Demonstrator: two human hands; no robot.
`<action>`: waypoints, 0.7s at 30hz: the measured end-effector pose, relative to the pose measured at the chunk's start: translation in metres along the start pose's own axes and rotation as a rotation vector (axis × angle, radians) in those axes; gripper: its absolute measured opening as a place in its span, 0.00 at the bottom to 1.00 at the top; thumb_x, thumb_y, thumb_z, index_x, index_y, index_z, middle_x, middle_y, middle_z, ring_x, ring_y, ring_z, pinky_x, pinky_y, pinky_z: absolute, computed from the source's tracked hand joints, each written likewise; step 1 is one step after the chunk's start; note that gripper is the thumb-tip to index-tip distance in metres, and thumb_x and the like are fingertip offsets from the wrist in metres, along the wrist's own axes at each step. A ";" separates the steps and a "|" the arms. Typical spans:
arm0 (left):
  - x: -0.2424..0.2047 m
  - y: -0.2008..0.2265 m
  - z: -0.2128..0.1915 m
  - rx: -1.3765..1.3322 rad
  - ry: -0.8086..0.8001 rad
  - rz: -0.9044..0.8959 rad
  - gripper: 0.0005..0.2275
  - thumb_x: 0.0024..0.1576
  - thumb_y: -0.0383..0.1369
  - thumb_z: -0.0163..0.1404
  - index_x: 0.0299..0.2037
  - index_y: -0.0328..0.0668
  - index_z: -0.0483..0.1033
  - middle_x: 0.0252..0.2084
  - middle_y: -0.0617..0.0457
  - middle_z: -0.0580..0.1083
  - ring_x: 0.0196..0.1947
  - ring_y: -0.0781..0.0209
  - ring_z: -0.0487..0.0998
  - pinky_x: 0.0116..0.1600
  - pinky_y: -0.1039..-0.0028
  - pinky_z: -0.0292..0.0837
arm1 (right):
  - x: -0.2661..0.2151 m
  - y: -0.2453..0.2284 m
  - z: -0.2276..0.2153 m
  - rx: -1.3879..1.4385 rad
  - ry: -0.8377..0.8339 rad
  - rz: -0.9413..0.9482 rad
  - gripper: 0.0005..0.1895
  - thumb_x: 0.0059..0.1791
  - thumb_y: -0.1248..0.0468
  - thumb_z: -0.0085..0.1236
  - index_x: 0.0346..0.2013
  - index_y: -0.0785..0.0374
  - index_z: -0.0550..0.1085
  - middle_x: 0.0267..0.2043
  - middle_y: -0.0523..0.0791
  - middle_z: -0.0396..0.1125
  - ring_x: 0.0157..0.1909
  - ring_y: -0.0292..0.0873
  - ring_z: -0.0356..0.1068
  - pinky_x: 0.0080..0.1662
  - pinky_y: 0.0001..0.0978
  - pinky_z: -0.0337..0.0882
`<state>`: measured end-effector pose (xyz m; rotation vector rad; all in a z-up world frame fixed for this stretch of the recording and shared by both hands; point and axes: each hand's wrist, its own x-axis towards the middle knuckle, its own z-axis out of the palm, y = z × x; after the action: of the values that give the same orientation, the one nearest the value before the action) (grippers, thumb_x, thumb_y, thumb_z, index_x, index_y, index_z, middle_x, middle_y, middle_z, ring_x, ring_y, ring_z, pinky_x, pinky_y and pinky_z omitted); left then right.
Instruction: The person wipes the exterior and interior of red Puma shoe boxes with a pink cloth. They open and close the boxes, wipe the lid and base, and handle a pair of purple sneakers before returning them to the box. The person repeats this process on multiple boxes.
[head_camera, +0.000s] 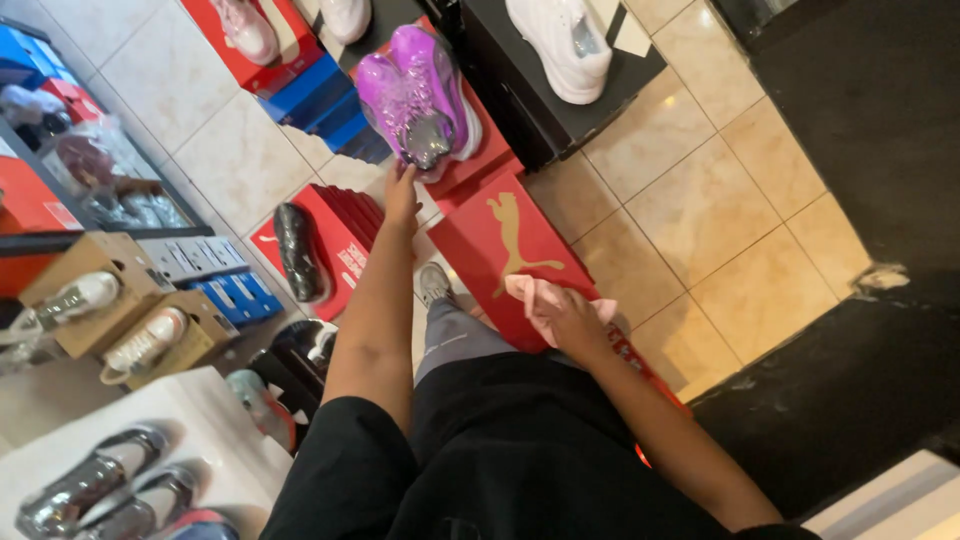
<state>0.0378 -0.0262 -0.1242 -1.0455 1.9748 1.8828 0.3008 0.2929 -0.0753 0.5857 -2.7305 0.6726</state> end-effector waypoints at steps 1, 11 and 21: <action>-0.004 -0.009 0.002 0.033 0.022 0.026 0.26 0.64 0.45 0.50 0.72 0.54 0.60 0.74 0.41 0.59 0.74 0.33 0.55 0.59 0.22 0.59 | -0.009 0.008 0.002 -0.041 -0.097 0.001 0.16 0.49 0.59 0.52 0.52 0.44 0.76 0.57 0.46 0.67 0.56 0.54 0.68 0.48 0.44 0.72; -0.157 -0.052 0.007 0.668 0.399 0.498 0.34 0.57 0.36 0.60 0.73 0.49 0.56 0.75 0.36 0.51 0.74 0.37 0.53 0.66 0.36 0.61 | -0.001 0.026 0.002 -0.174 -0.033 -0.053 0.21 0.53 0.55 0.41 0.60 0.33 0.70 0.68 0.45 0.62 0.66 0.52 0.64 0.51 0.43 0.68; -0.241 -0.129 0.018 0.264 -0.139 -0.102 0.33 0.66 0.48 0.43 0.76 0.43 0.43 0.69 0.25 0.60 0.69 0.31 0.62 0.70 0.42 0.60 | 0.002 0.028 0.014 -0.111 -0.087 -0.050 0.26 0.51 0.59 0.43 0.65 0.44 0.68 0.72 0.54 0.58 0.74 0.62 0.55 0.66 0.57 0.57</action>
<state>0.2862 0.0812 -0.0821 -0.8962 1.9821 1.5465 0.2843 0.3084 -0.0971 0.6698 -2.8009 0.4912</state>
